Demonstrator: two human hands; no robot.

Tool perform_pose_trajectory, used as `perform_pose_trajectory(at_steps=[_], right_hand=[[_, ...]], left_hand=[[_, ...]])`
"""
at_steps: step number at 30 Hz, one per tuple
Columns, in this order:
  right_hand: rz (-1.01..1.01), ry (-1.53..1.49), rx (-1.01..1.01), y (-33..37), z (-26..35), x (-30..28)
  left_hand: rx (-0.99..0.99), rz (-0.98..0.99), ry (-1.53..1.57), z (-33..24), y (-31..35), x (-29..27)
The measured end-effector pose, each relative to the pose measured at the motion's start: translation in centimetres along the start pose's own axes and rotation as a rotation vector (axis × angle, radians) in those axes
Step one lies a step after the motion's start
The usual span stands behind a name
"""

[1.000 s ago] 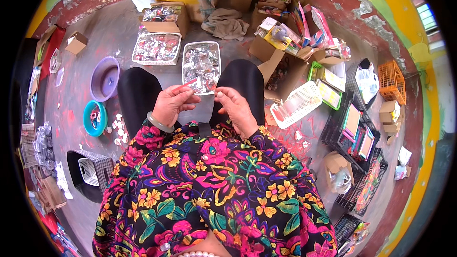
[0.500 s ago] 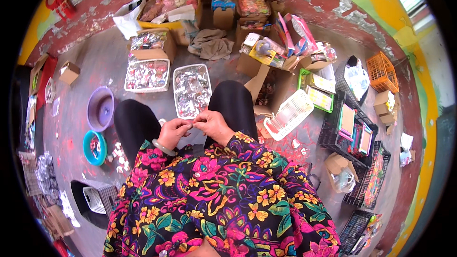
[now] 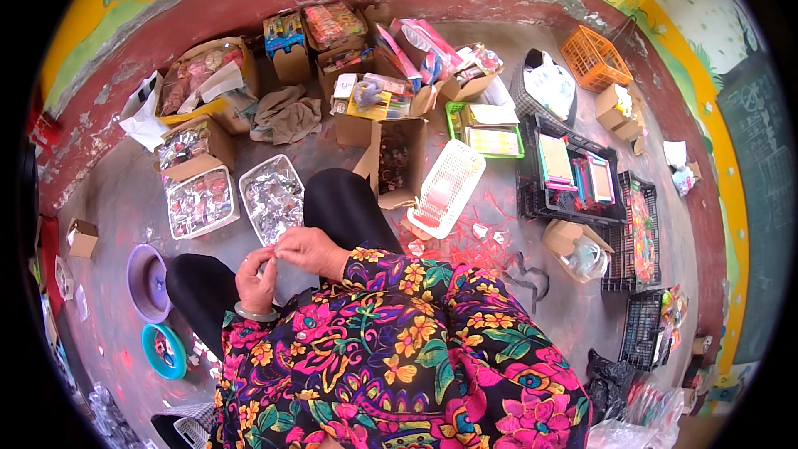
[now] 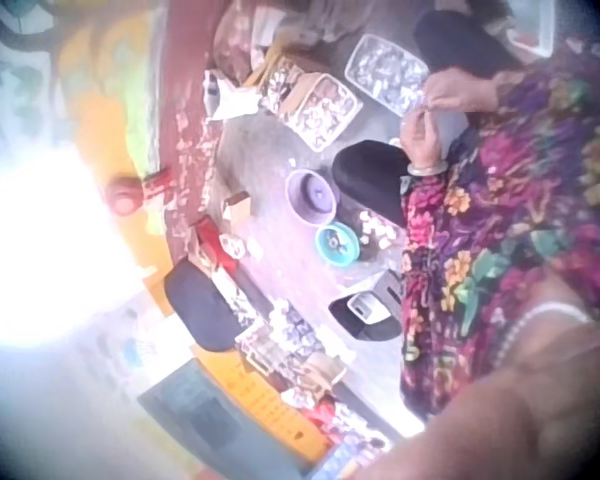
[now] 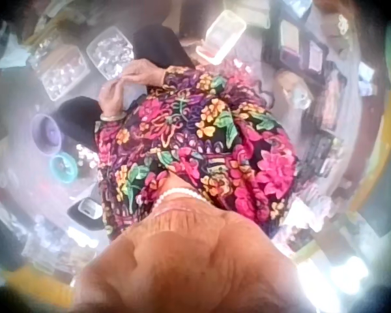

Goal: The person sits on the floor and repeatedly picks up small candies, wraps them in clear plastic film, and places the wrapped items into a white plastic basket. The person handles the candies one by one, manipulating the film to enclose each piece.

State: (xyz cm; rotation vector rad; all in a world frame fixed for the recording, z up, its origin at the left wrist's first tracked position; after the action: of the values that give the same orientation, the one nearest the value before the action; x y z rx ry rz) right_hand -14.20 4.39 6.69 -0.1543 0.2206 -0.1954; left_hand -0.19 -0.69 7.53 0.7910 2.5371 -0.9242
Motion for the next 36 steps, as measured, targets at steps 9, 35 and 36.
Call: perform_pose_trajectory(at_steps=[9,35,36], right_hand=[[-0.085,0.357,-0.284,1.0,4.1,0.2],[-0.114,0.504,-0.058,0.9,2.7,0.4],[-0.099,0.498,-0.009,0.9,2.2,0.5]], left_hand=[[-0.084,0.028,0.05,0.6,0.5,0.6],[-0.001,0.134,-0.224,1.3,0.8,1.7],[-0.01,0.154,-0.198,1.2,0.7,1.9]])
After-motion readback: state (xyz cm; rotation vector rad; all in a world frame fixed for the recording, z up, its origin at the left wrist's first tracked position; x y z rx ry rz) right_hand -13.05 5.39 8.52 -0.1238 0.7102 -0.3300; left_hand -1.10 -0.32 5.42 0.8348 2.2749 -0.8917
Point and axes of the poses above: each hand's wrist, its own y-axis away from the middle knuckle, its own x-axis out of the palm, z = x × y, the point moved 5 cm from there along -y, towards the middle knuckle, and after that the axes turned 15 degrees about x, right-handed, at the moved point
